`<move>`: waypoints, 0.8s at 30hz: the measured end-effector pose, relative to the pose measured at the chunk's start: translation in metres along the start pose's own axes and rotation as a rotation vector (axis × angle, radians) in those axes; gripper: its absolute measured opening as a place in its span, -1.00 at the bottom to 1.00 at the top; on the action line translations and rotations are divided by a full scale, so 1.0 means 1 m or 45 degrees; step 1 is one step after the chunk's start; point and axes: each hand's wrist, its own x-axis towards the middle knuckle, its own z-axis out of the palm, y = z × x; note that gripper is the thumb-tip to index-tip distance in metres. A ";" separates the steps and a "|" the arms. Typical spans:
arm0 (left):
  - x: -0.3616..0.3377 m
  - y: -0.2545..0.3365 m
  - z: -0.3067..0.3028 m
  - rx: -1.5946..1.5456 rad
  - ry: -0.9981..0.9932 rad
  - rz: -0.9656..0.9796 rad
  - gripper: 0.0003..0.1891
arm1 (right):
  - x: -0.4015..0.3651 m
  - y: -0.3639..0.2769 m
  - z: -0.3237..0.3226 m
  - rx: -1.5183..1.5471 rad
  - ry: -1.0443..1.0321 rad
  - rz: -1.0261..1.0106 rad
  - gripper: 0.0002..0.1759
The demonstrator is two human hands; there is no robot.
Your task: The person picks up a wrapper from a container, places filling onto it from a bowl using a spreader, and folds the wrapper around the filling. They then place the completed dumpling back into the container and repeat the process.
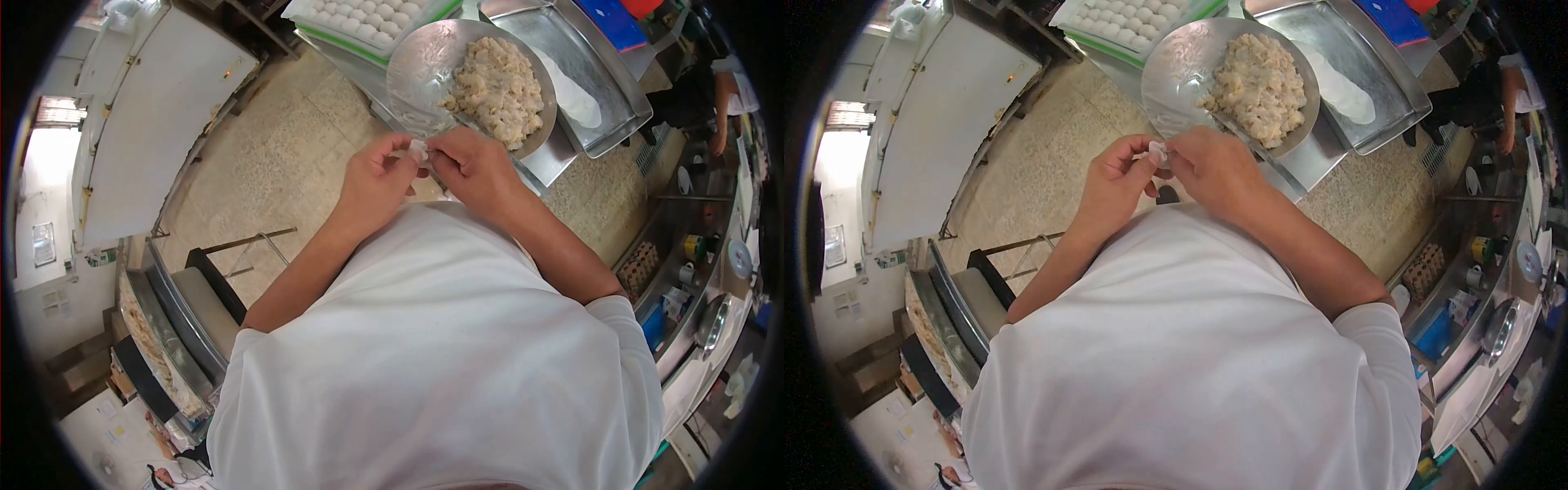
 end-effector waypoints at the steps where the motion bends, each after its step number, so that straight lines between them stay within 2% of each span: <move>1: 0.000 0.002 0.002 -0.058 0.052 0.023 -0.76 | -0.001 -0.001 0.000 0.033 0.036 0.017 -0.85; 7: -0.002 -0.005 0.003 -0.009 0.083 -0.039 -0.76 | -0.003 0.006 0.002 -0.101 -0.067 0.002 -0.84; 11: -0.004 -0.005 0.004 0.034 0.072 -0.032 -0.76 | -0.005 -0.002 0.002 -0.040 0.028 0.105 -0.85; 14: -0.005 -0.004 0.004 0.073 0.036 -0.019 -0.75 | -0.007 0.003 -0.002 -0.106 -0.058 0.016 -0.84; 17: -0.004 0.003 0.005 -0.020 0.079 -0.041 -0.71 | -0.009 0.002 -0.007 0.028 0.004 0.068 -0.84; 18: -0.003 0.003 0.003 -0.020 0.078 -0.039 -0.71 | -0.008 0.002 -0.010 0.197 -0.047 0.168 -0.83; 19: -0.001 0.003 0.001 -0.281 0.019 -0.130 -0.69 | -0.007 0.001 -0.013 0.367 -0.098 0.269 -0.83; 20: 0.000 0.003 0.001 -0.541 -0.045 -0.221 -0.66 | -0.008 -0.001 -0.015 0.364 -0.093 0.268 -0.83; 21: 0.000 0.003 0.002 -0.539 -0.051 -0.218 -0.66 | -0.009 -0.005 -0.017 0.530 -0.087 0.331 -0.82; 22: 0.000 0.004 0.003 -0.767 -0.204 -0.294 -0.64 | -0.010 -0.007 -0.018 0.698 -0.082 0.394 -0.80; 23: 0.001 0.004 0.003 -0.991 -0.359 -0.369 -0.63 | -0.011 -0.005 -0.017 0.696 -0.075 0.392 -0.80; 24: 0.002 0.003 0.003 -0.989 -0.363 -0.369 -0.63 | -0.012 0.000 -0.014 0.693 -0.052 0.373 -0.80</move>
